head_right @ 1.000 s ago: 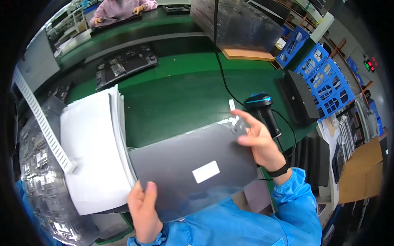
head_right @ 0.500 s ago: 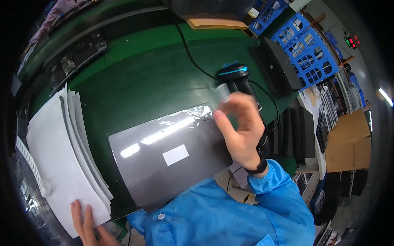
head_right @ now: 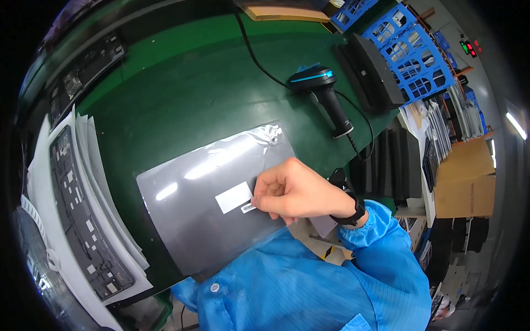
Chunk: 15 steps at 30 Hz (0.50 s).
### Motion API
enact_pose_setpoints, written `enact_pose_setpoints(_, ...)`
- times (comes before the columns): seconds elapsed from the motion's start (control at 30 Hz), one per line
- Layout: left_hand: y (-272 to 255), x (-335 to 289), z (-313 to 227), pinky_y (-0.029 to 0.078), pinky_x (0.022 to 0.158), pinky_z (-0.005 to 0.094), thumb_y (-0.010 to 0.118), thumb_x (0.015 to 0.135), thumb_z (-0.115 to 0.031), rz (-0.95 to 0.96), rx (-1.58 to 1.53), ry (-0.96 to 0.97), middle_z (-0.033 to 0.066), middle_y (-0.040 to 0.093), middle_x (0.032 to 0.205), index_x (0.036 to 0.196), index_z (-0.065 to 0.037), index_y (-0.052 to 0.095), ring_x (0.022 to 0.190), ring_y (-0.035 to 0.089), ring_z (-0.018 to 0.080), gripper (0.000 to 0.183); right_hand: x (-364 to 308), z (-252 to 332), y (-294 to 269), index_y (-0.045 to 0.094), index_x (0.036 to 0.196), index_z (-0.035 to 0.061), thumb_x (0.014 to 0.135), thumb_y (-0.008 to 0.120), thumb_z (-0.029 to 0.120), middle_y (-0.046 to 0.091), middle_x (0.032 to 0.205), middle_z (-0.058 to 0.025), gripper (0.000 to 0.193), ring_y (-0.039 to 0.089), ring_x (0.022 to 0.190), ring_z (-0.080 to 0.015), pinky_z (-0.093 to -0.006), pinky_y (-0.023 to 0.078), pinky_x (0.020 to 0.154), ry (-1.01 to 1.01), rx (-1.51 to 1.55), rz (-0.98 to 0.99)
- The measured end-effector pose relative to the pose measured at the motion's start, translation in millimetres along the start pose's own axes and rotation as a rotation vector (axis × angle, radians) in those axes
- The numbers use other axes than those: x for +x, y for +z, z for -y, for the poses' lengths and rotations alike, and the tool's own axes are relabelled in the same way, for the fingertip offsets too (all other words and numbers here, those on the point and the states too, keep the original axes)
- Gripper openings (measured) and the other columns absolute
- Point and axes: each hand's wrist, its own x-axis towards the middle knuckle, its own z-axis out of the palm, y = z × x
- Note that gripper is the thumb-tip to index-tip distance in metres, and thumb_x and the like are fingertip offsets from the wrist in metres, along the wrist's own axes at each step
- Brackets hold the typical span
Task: Assembling electronic circuit boards and components in a factory setting.
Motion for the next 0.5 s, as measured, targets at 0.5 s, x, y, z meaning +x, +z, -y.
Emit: enact_pose_setpoints(0.5, -24.4, 8.2, 59.3, 0.049, 0.071, 0.0462, 0.062, 0.101, -0.017, -0.382, 0.932, -0.193, 0.0168, 0.058, 0.085, 0.095, -0.003, 0.059, 0.083, 0.060, 0.0369, 0.016, 0.5, -0.3, -42.8, 0.061, 0.062, -0.0023, 0.084, 0.078, 0.018, 0.056, 0.051, -0.0083, 0.034, 0.055, 0.049, -0.0167, -0.0326, 0.043, 0.049, -0.194, -0.667, -0.384)
